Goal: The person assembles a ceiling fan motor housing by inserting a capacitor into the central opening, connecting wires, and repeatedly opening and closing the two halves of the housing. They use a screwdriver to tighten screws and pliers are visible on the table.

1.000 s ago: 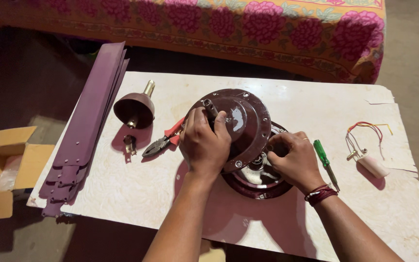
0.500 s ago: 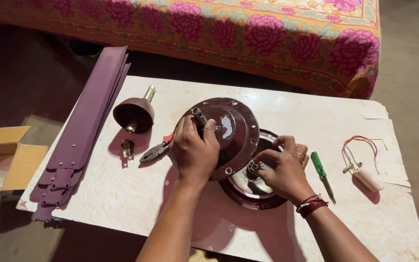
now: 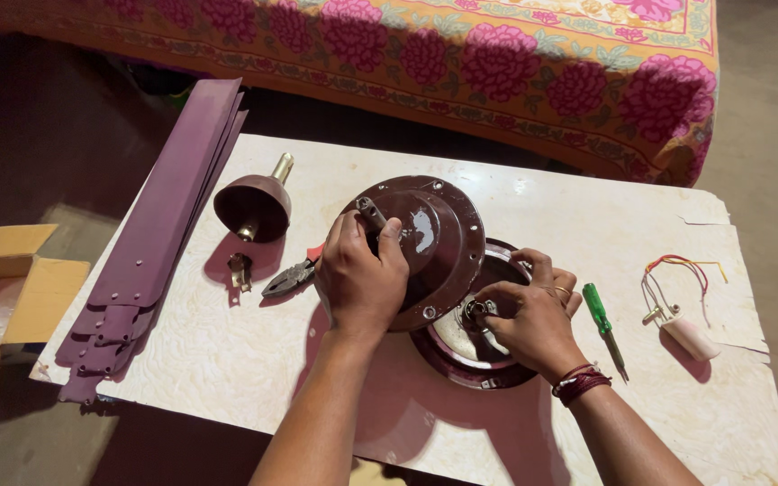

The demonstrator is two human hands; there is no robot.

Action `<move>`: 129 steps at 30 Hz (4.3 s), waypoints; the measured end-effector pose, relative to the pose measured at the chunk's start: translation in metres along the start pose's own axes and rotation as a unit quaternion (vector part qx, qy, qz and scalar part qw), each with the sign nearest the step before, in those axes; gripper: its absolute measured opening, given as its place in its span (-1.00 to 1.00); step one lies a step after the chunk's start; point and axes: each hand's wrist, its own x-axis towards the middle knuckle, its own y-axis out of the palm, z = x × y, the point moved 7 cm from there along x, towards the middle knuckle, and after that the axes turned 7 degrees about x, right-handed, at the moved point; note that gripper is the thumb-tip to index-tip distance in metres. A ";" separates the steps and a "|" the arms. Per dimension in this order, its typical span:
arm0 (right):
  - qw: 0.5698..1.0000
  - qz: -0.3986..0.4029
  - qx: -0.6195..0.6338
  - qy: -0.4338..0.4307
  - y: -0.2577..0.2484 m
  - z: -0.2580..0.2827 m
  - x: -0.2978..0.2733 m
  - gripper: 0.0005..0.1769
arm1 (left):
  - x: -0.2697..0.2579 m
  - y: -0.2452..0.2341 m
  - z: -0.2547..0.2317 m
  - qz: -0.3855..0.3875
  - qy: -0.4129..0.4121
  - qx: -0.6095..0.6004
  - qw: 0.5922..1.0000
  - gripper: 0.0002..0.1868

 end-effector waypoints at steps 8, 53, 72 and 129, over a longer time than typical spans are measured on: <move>1.000 0.004 0.008 -0.008 -0.002 0.001 0.000 -0.65 | -0.001 -0.002 -0.004 -0.008 0.008 -0.009 1.000 -0.77; 0.893 -0.147 0.424 0.039 -0.067 -0.065 0.022 -0.77 | -0.015 -0.003 -0.052 0.017 0.116 -0.008 0.993 -0.75; 0.953 0.082 0.285 0.062 -0.065 -0.052 0.001 -0.32 | -0.067 0.037 -0.080 0.103 0.182 0.067 0.976 -0.63; 0.952 0.071 0.293 0.052 -0.055 -0.059 0.004 -0.43 | -0.070 0.072 -0.048 0.208 0.082 0.096 0.970 -0.69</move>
